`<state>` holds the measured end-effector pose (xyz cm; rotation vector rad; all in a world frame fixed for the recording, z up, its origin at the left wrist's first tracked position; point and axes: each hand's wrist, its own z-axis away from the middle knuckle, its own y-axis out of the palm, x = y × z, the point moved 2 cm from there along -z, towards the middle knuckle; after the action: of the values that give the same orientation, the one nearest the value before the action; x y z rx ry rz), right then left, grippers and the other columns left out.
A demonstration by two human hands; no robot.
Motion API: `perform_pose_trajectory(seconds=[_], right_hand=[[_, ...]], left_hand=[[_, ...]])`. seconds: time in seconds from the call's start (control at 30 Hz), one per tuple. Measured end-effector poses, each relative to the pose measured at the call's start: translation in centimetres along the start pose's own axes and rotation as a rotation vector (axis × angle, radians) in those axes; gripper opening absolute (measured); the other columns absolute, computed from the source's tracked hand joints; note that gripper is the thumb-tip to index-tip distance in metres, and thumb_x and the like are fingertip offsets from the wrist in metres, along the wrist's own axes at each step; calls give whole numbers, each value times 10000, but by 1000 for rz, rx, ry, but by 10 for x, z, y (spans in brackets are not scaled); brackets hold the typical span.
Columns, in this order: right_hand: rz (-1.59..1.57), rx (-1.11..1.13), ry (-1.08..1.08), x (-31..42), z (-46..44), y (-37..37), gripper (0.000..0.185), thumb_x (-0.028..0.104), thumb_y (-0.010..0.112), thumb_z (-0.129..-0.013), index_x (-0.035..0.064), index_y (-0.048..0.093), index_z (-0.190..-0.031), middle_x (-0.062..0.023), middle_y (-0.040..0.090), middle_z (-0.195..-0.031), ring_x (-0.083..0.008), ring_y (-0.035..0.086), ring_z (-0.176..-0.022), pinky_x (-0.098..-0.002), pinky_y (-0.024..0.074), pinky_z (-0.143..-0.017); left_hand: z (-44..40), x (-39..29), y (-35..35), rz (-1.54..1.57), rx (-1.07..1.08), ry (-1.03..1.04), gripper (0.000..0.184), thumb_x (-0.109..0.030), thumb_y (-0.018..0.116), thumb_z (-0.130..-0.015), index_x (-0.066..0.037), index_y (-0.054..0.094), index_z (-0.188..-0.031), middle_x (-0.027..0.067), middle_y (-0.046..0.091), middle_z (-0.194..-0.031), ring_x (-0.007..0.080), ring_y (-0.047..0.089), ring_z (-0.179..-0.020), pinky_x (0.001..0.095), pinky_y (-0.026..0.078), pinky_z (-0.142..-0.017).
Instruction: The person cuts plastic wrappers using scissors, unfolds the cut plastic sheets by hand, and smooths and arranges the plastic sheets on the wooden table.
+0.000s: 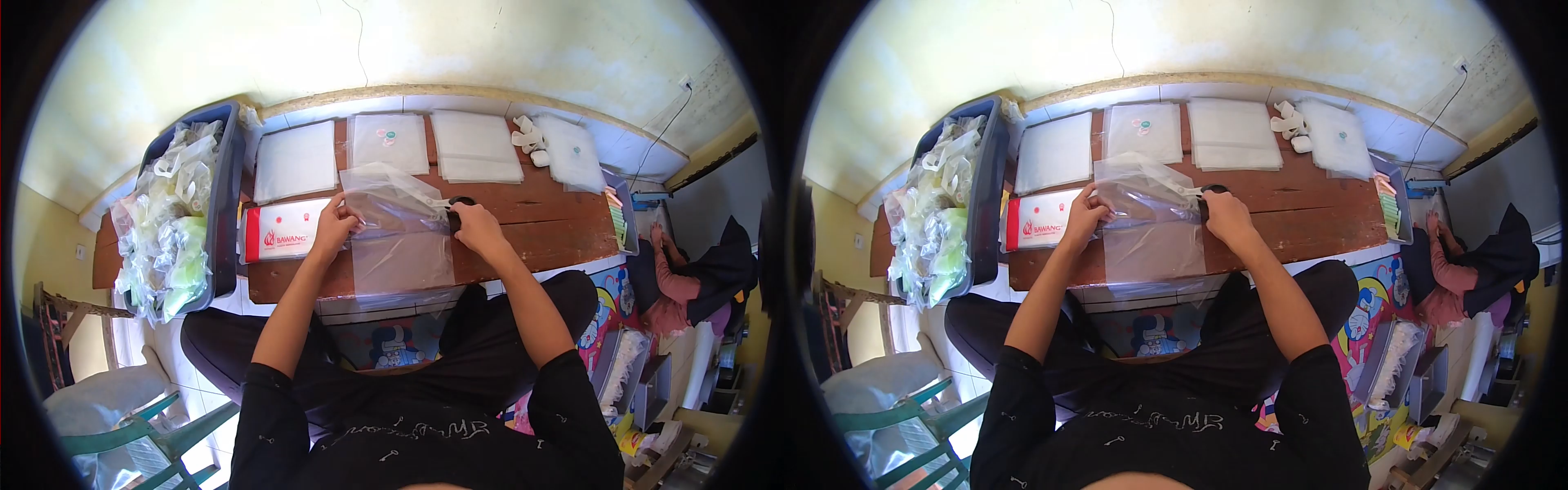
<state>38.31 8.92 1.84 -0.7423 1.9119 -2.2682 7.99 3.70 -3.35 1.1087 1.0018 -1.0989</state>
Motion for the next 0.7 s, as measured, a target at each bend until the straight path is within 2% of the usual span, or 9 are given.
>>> perform_pose_trajectory(seconds=[0.13, 0.2, 0.33, 0.4, 0.53, 0.6, 0.63, 0.7], right_hand=[[-3, 54, 88, -3, 6, -7, 460, 103, 767, -694, 66, 615, -1127, -213, 669, -1006, -412, 635, -952, -472, 522, -825], [-55, -33, -14, 4, 12, -11, 314, 153, 656, -815, 51, 585, -1103, -230, 671, -949, -416, 650, -938, -505, 521, -812], [-97, -73, 54, 9, 2, 4, 327, 230, 656, -838, 38, 601, -1098, -233, 676, -955, -418, 644, -957, -497, 516, -831], [-358, -180, 117, 4, -9, 15, 369, 271, 664, -832, 29, 621, -1107, -241, 681, -961, -413, 648, -955, -479, 516, -839], [-383, -203, 159, 6, -19, 15, 414, 271, 694, -803, 3, 632, -1113, -233, 693, -921, -386, 671, -904, -452, 525, -823], [-493, -199, 111, 5, -24, 19, 420, 245, 738, -787, -36, 639, -1083, -144, 673, -746, -213, 671, -606, -338, 526, -568], [-494, -197, 110, 5, -25, 19, 420, 245, 738, -787, -36, 639, -1083, -144, 673, -746, -213, 671, -606, -338, 526, -568], [-645, -107, 129, 6, -28, 22, 430, 207, 764, -763, -46, 640, -1087, -104, 658, -718, -152, 633, -537, -303, 498, -499]], left_hand=[[3, -6, 1, 4, 61, 21, 606, 122, 505, -765, -34, 472, -1349, 74, 645, -800, 137, 616, -668, 242, 496, -600], [4, -9, 1, -7, 80, 30, 606, 118, 506, -761, -39, 476, -1345, 69, 639, -791, 135, 608, -662, 241, 481, -587], [2, -7, 3, -21, 116, -3, 624, 109, 510, -749, -52, 473, -1350, 62, 627, -772, 128, 585, -641, 239, 443, -552], [-1, -5, 2, -46, 109, -15, 633, 111, 509, -744, -55, 469, -1354, 62, 625, -769, 125, 578, -631, 238, 442, -549], [-5, -8, 1, 25, 159, -32, 713, 118, 507, -726, -76, 425, -1408, 66, 624, -761, 122, 557, -597, 239, 441, -541], [-1, -15, 4, 54, 176, -27, 753, 124, 503, -721, -90, 401, -1435, 68, 625, -760, 121, 552, -590, 239, 441, -540], [1, -19, 6, 83, 195, -22, 792, 129, 498, -715, -103, 377, -1463, 70, 626, -759, 120, 547, -583, 240, 441, -538], [1, -20, 7, 96, 197, -18, 817, 134, 494, -713, -114, 357, -1480, 71, 626, -758, 118, 546, -582, 241, 442, -538]])
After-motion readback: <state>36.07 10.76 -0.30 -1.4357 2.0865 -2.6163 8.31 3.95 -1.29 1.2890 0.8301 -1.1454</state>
